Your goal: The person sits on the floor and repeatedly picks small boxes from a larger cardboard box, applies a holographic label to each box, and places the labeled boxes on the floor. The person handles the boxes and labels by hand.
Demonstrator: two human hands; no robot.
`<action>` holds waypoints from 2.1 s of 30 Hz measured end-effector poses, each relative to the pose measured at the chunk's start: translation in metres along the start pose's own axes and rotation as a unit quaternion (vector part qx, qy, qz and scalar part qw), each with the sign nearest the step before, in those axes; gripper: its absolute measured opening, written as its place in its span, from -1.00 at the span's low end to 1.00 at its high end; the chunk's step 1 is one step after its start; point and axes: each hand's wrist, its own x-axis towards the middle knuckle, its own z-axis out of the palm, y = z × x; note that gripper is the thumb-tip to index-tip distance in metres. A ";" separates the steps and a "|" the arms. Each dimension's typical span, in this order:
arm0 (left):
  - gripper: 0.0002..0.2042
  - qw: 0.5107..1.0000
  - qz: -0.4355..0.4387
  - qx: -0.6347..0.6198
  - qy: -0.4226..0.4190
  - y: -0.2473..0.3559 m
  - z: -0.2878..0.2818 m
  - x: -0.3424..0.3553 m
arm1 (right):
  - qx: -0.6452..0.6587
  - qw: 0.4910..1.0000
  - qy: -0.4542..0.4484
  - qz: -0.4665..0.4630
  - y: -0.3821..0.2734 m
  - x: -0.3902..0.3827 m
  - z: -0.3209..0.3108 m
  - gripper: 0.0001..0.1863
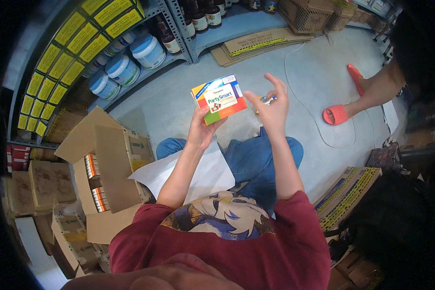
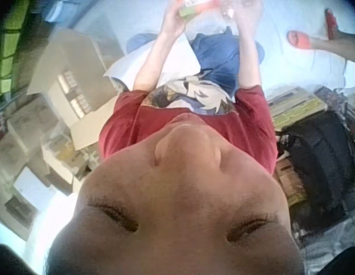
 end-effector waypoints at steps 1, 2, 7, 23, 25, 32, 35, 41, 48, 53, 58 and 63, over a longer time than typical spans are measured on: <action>-0.48 1.000 0.010 -0.001 0.007 -0.001 0.001 0.002 | 0.105 0.992 -0.017 0.061 -0.005 -0.004 -0.003 -0.42; -0.48 1.000 0.020 -0.002 0.014 -0.002 0.004 0.005 | 0.241 0.962 -0.074 0.102 -0.009 -0.010 0.000 -0.44; -0.51 0.999 0.026 -0.018 0.011 -0.007 0.006 0.012 | 0.375 0.893 -0.149 0.199 -0.020 -0.024 0.028 -0.48; -0.53 0.997 0.058 -0.017 0.052 -0.015 0.000 0.009 | 0.270 0.948 -0.099 0.136 -0.009 -0.028 0.045 -0.44; -0.53 0.996 0.064 -0.009 0.065 -0.020 -0.003 0.010 | 0.201 0.971 -0.075 0.105 -0.012 -0.032 0.049 -0.43; -0.52 0.991 0.103 -0.024 0.084 -0.019 -0.016 0.009 | -0.158 0.981 0.056 -0.097 -0.019 -0.018 0.049 -0.49; -0.51 0.995 0.080 0.002 0.068 -0.031 -0.023 0.020 | 0.208 0.949 -0.175 0.161 0.040 0.010 0.032 -0.63; -0.61 0.988 -0.020 0.015 0.151 -0.064 -0.041 0.058 | 0.205 0.896 -0.136 0.370 0.188 0.054 -0.029 -0.58; -0.57 0.984 -0.056 -0.042 0.164 -0.071 -0.042 0.066 | -0.099 0.873 -0.104 0.467 0.308 0.069 -0.031 -0.34; -0.57 0.991 -0.057 -0.039 0.116 -0.066 -0.042 0.068 | -0.291 0.924 0.005 0.247 0.278 0.071 -0.022 -0.47; -0.50 0.995 -0.046 -0.054 0.075 -0.058 -0.018 0.057 | 0.357 0.914 -0.056 0.185 0.118 0.038 0.003 -0.59; -0.54 0.999 -0.010 -0.041 0.027 -0.051 0.007 0.045 | 0.396 0.895 -0.095 0.181 0.044 -0.002 0.034 -0.57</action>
